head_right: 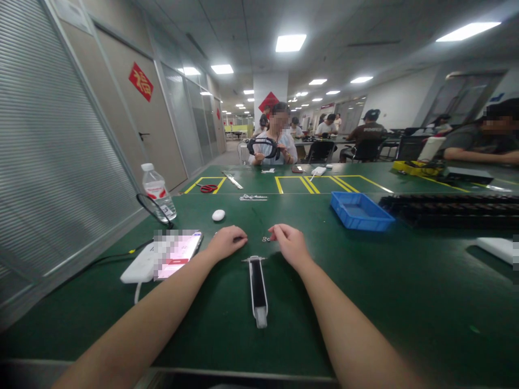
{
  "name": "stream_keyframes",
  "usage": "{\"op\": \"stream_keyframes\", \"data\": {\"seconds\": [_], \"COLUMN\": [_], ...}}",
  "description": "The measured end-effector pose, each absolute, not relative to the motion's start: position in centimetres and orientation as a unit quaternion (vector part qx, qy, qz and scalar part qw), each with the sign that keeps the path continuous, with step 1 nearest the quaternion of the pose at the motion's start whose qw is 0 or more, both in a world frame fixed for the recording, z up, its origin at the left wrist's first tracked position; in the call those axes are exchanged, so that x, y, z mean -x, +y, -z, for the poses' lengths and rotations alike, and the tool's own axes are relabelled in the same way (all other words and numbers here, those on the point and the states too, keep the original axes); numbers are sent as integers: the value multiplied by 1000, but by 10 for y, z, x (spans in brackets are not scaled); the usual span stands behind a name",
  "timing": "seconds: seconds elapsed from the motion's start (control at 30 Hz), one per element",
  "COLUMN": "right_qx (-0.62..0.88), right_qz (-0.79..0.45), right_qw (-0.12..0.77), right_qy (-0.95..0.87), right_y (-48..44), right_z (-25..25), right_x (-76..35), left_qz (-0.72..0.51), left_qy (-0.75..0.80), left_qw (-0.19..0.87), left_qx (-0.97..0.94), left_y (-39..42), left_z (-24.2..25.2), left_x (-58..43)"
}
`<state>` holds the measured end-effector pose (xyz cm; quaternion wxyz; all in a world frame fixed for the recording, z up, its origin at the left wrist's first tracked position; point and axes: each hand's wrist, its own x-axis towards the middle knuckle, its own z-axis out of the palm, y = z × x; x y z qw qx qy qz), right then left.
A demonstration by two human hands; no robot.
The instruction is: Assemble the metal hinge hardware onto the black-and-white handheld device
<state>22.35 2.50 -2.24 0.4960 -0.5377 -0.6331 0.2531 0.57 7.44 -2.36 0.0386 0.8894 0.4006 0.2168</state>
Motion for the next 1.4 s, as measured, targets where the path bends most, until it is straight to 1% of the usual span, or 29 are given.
{"op": "stream_keyframes", "data": {"seconds": [0.13,0.23,0.3,0.37,0.47,0.53,0.63,0.77,0.87,1.03,1.2,1.3,1.4], "right_qx": [598,637,657,668,659,640,604,557,560,555,550,567,584], "right_qz": [-205,-143,-114,-97,-84,-84,-95,-149,-178,-145,-146,-149,-144], "right_qw": [403,313,260,221,193,197,228,284,321,306,314,346,367], "right_qy": [-662,-690,-698,-704,-722,-738,-758,-766,-743,-760,-760,-732,-710], "right_y": [29,34,37,41,44,46,48,49,47,40,37,40,44], "right_z": [28,31,32,31,29,28,29,31,32,31,33,37,42], "right_x": [-224,-221,-216,-210,-199,-193,-189,-194,-201,-205,-205,-209,-214], "left_qz": [-235,-251,-230,-189,-150,-153,-178,-198,-213,-240,-235,-203,-158], "left_qy": [434,512,596,652,666,653,623,599,567,463,440,405,356], "left_qw": [24,-4,-17,-5,16,19,27,47,70,105,60,17,6], "left_qx": [-869,-822,-769,-734,-731,-742,-762,-775,-793,-847,-864,-891,-921], "left_y": [69,63,59,56,55,56,59,60,58,57,59,59,59], "left_z": [24,25,26,27,29,30,33,36,35,33,29,25,22], "left_x": [9,10,7,3,-1,-1,1,3,-1,-11,-16,-19,-22]}}
